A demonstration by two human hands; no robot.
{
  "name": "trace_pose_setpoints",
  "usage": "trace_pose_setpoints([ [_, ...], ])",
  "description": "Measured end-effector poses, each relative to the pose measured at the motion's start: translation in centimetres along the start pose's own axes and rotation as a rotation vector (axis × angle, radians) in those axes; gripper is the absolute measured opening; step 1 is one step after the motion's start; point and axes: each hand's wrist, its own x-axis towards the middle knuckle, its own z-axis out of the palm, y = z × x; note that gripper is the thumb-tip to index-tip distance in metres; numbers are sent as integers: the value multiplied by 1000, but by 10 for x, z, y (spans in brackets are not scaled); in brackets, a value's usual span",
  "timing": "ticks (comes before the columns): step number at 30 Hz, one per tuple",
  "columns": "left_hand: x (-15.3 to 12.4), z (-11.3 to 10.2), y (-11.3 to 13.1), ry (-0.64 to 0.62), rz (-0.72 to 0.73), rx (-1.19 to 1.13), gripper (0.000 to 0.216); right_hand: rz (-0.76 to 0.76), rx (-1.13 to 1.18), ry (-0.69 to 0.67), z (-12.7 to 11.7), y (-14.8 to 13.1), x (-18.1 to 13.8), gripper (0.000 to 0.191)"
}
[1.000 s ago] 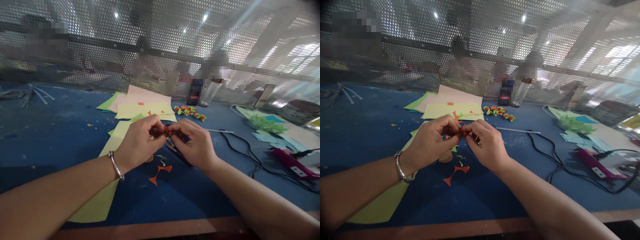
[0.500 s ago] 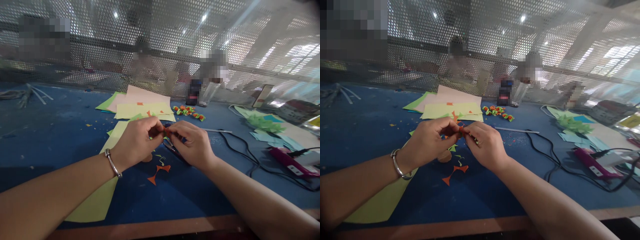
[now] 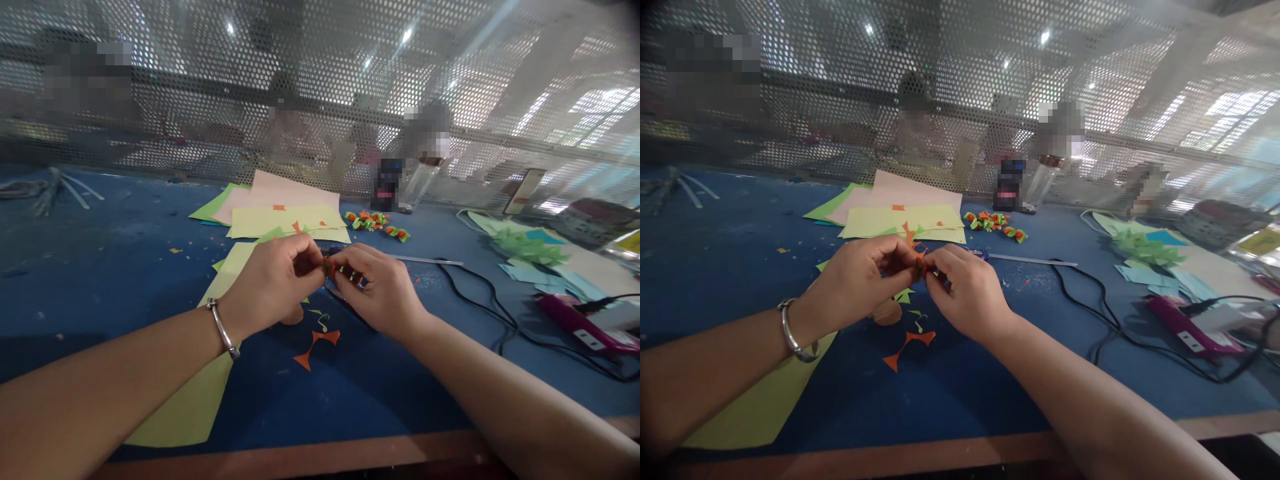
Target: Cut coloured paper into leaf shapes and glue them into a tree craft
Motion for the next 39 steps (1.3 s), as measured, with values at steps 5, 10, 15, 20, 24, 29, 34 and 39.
trace_pose_setpoints([
  [5,0,0,-1,-15,-4,10,5,-7,7,-15,0,0,1,16],
  [10,2,1,-8,-57,1,3,6,50,17,-84,0,2,1,14],
  [15,8,-1,-17,-57,6,42,3,120,7,-98,-9,13,6,19],
  [20,15,-7,-26,22,-5,-43,7,368,-158,-218,-27,35,13,20],
  [24,19,-11,-32,111,-4,-5,11,476,-358,-271,-40,44,16,19],
  [29,22,-10,-38,135,9,-33,14,565,-575,-420,-41,49,15,20],
  [34,22,-8,-40,131,18,-55,15,604,-564,-435,-38,60,12,24],
  [39,22,-9,-41,142,1,-119,18,460,-376,-315,-38,49,13,15],
])
